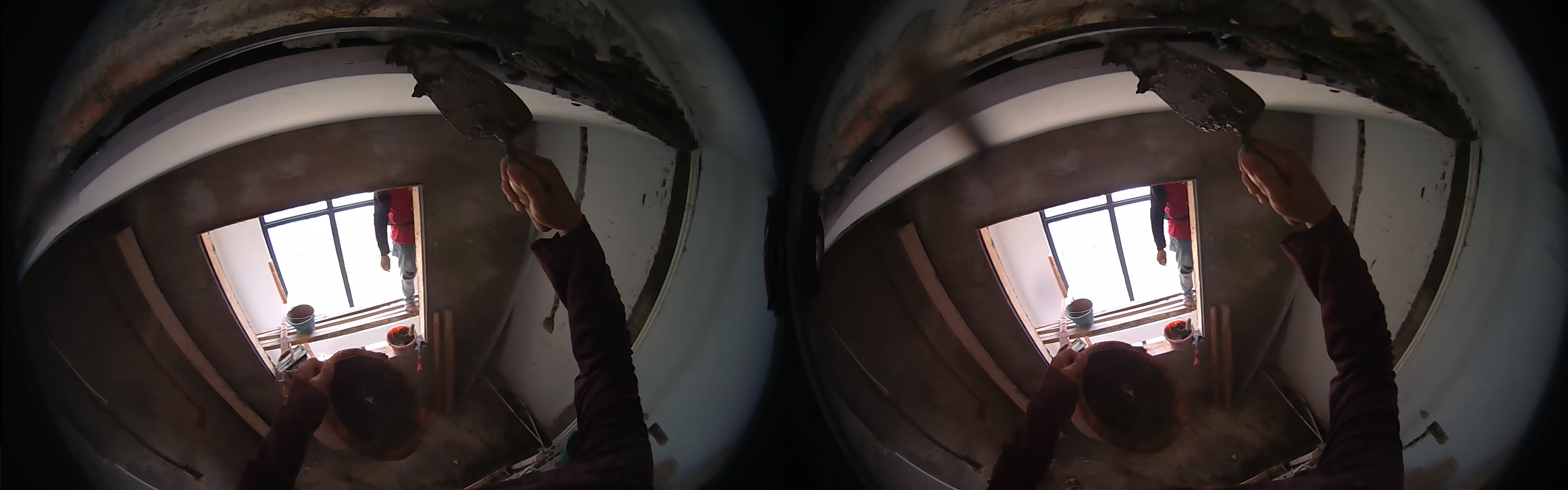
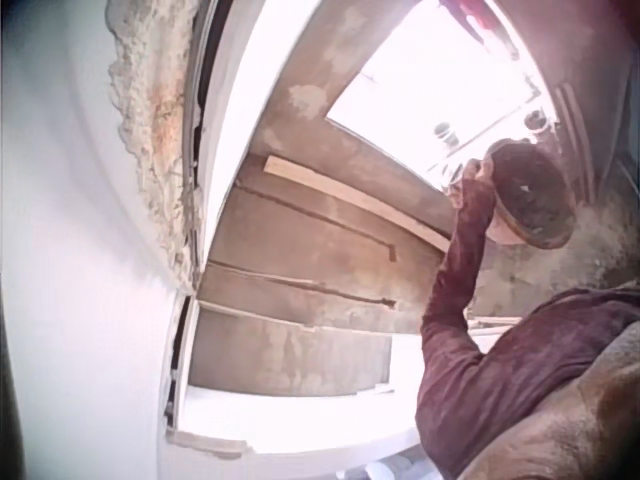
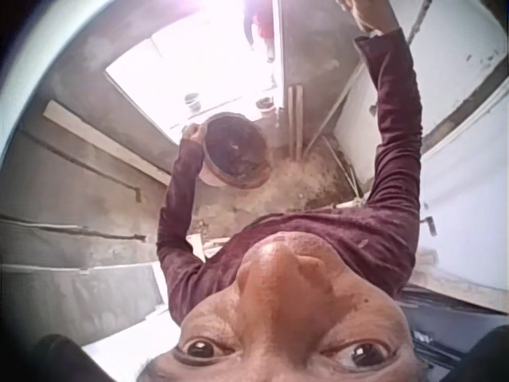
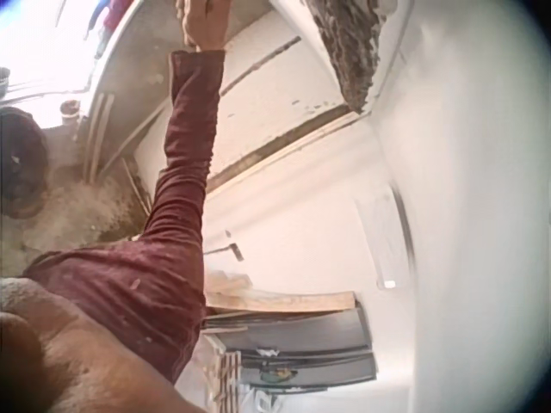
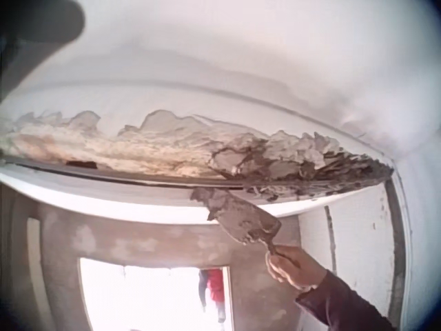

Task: The person applies mortar to the upper edge of a doorway using a trowel. They scoop mortar from a bucket and spread it across the exposed concrete structure.

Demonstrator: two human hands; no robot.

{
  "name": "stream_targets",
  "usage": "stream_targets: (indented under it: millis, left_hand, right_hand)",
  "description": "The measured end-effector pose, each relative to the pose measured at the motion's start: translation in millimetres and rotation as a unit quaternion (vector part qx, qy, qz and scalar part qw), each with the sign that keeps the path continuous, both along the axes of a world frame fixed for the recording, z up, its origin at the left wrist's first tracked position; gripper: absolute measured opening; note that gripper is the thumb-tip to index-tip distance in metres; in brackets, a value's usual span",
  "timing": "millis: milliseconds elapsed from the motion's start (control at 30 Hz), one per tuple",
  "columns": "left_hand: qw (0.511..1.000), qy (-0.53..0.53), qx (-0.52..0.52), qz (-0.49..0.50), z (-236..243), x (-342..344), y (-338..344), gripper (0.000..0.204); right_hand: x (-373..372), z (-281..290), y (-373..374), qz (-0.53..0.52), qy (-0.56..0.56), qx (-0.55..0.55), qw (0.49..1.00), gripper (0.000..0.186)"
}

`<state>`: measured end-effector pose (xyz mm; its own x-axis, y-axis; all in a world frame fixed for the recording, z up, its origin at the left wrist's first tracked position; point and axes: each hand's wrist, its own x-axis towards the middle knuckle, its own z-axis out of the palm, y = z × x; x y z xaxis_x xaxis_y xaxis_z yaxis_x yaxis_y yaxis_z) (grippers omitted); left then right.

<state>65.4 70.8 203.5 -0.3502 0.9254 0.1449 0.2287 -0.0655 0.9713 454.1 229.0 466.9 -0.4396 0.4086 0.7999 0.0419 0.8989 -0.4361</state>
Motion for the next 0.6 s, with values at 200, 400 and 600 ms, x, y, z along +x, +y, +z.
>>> stream_targets:
  millis: [200,400,600]
  left_hand:
    - [0.997,-0.061,-0.014,0.038,-4.9,-5.6,-12.9,0.028]
    - [0.99,0.115,0.037,0.075,5.5,-11.9,-4.1,0.033]
    - [0.985,0.04,0.152,-0.067,95.9,19.3,25.1,0.032]
  right_hand:
    - [-6.3,3.4,30.2,0.077,0.018,-0.017,0.997,0.031]
    - [-12.7,-2.1,25.7,0.111,0.009,-0.079,0.991,0.038]
    - [3.5,-0.3,4.8,0.102,0.009,-0.175,0.979,0.039]
